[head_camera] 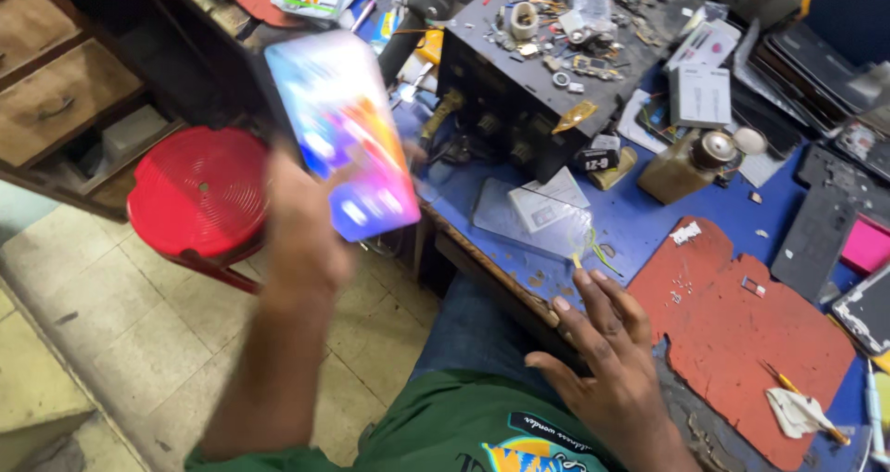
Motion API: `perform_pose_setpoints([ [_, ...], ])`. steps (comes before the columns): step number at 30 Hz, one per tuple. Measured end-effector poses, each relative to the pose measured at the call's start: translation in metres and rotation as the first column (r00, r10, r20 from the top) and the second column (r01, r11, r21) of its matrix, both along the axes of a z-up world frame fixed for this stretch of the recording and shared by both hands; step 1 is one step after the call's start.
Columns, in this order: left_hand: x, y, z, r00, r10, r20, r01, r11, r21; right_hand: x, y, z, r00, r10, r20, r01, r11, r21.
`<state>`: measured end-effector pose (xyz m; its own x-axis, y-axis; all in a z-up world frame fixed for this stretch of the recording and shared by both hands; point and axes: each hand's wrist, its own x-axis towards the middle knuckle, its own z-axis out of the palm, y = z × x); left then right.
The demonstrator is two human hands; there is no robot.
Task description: The person uses a screwdriver to remove screws from the internal chassis of a mobile phone and handles a yellow battery on a repair bench.
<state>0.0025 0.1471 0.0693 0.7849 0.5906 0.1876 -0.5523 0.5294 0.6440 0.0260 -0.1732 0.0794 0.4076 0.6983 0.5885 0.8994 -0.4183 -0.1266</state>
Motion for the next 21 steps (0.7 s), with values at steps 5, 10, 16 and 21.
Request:
perform_pose_setpoints([
  [5,0.095,0.127,-0.008,0.982,0.19,0.01,-0.184,0.936,0.3,0.0,-0.035,-0.001,0.99,-0.139,0.014,0.139,0.99,0.004],
  [10,0.216,0.18,-0.047,0.955,0.065,-0.291,0.084,0.877,0.473,-0.005,-0.079,0.008,0.947,-0.32,0.015,0.32,0.947,0.015],
  [16,0.3,0.188,-0.091,0.845,0.236,-0.48,0.288,0.555,0.781,-0.005,-0.148,0.02,0.856,-0.516,0.034,0.515,0.857,0.037],
  [21,0.357,0.108,-0.102,0.797,0.299,-0.524,0.377,0.432,0.819,-0.008,-0.215,0.037,0.7,-0.707,0.101,0.704,0.707,0.065],
])
